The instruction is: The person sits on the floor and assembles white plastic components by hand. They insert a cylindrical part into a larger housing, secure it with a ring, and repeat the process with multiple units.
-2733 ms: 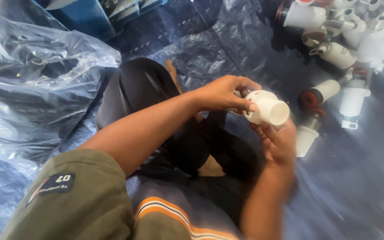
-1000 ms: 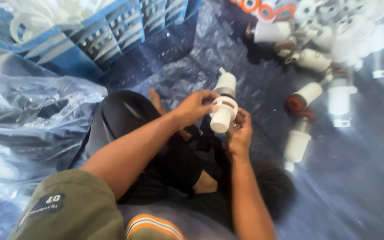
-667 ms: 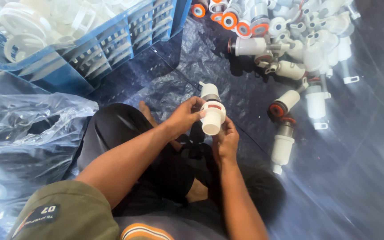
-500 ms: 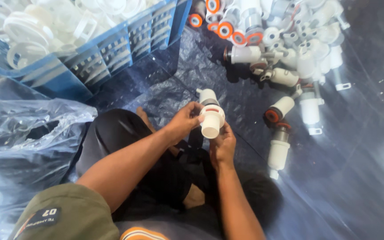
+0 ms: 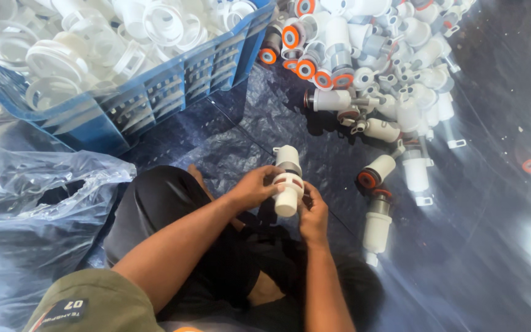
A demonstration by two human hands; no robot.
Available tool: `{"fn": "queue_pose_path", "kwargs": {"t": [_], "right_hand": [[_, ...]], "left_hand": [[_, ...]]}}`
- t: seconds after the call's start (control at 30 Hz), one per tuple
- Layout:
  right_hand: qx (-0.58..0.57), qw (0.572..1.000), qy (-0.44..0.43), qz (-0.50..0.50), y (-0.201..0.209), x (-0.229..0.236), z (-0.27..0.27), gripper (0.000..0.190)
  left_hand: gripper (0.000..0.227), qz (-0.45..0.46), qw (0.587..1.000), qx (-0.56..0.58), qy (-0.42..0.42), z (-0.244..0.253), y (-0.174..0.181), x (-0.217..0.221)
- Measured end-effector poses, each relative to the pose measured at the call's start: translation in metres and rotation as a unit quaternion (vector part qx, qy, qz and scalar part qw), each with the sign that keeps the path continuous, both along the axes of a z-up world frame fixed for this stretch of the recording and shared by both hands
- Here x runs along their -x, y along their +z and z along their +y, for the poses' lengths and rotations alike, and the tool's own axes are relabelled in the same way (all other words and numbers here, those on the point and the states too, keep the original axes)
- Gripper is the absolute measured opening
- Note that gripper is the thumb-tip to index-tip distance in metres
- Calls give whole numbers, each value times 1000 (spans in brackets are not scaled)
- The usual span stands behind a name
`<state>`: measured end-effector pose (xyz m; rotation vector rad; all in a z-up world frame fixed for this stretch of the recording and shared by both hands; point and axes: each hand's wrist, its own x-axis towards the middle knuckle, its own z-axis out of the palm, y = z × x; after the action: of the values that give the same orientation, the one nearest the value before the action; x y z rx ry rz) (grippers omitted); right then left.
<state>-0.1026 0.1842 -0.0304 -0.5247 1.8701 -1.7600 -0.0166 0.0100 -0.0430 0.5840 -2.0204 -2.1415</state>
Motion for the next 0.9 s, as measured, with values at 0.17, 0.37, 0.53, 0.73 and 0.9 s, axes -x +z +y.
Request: {"fn": "queue_pose_path", "kwargs": {"t": [0.17, 0.37, 0.53, 0.73, 0.9], "right_hand": [[-182, 953, 59, 234, 17, -9, -1, 44], [-152, 957, 57, 242, 16, -10, 2, 45], [-48, 999, 20, 8, 0, 6, 0, 38], [-52, 998, -10, -27, -14, 11, 5, 30], [-111, 988, 24, 103, -11, 10, 5, 26]], "left_hand": [[46, -22, 987, 147, -67, -2, 8, -5], [47, -39, 969, 230, -87, 3, 3, -6], [46, -32, 989, 145, -21, 1, 1, 1], [45, -46, 998, 35, -37, 3, -1, -3], [56, -7, 976, 203, -73, 7, -2, -5]]}}
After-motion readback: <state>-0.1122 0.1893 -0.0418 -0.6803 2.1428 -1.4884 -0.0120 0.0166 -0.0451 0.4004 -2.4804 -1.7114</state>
